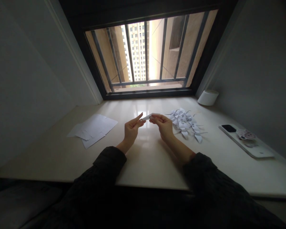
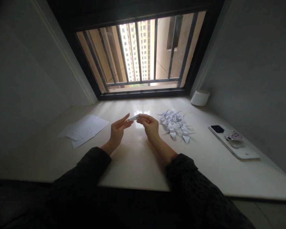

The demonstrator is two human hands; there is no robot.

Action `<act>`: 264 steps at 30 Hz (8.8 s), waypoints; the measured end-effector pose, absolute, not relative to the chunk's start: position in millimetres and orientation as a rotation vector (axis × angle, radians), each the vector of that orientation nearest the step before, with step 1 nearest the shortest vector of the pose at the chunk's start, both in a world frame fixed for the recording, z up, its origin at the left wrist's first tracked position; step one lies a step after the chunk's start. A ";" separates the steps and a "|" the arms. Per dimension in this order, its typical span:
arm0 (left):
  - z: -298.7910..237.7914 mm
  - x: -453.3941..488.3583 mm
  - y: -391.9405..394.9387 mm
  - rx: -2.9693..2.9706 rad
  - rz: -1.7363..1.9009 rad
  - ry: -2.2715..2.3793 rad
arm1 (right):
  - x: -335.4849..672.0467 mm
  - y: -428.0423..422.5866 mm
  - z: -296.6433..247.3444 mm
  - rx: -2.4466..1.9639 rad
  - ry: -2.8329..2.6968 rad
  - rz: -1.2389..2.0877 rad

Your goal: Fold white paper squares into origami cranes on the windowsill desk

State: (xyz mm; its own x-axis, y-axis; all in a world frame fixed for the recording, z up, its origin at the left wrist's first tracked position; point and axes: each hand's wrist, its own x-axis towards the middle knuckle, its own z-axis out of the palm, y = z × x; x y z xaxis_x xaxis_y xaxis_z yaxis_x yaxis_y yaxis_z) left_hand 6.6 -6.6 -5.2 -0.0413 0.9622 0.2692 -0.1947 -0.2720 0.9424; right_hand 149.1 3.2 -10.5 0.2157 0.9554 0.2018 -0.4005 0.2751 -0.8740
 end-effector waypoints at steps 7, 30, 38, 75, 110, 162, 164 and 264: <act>-4.5 2.6 -2.9 1.243 1.426 0.951 | 153.3 5.6 -10.8 -0.822 -0.973 0.988; -9.3 0.3 -1.6 1.487 1.174 1.218 | 152.7 6.3 -12.8 -0.950 -1.100 1.049; -14.4 -0.2 1.0 1.605 1.186 1.146 | 157.8 8.1 -20.6 -1.122 -1.178 1.265; -22.2 -4.0 1.4 1.853 1.116 1.195 | 156.4 8.5 -19.8 -1.110 -1.089 1.290; -18.9 -3.7 0.5 1.727 1.027 1.381 | 158.3 6.0 -10.7 -1.139 -1.133 1.077; -19.2 -5.5 5.7 1.489 1.271 1.128 | 154.1 2.4 -16.8 -1.022 -1.461 0.694; -20.1 -4.6 6.4 1.459 1.248 1.115 | 153.5 -0.9 -15.5 -1.037 -1.513 0.521; -16.6 -1.6 5.9 1.236 1.458 1.011 | 144.2 5.2 -28.7 -1.001 -1.318 0.988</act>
State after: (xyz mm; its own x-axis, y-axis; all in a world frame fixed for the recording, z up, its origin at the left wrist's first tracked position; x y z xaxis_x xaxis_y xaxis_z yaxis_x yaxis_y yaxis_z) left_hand -1.6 5.9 -16.6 -0.0485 0.9760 0.2122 -0.1429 -0.2170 0.9657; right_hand 144.2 5.2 -28.7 0.0147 0.9594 0.2816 -0.0017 0.2816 -0.9595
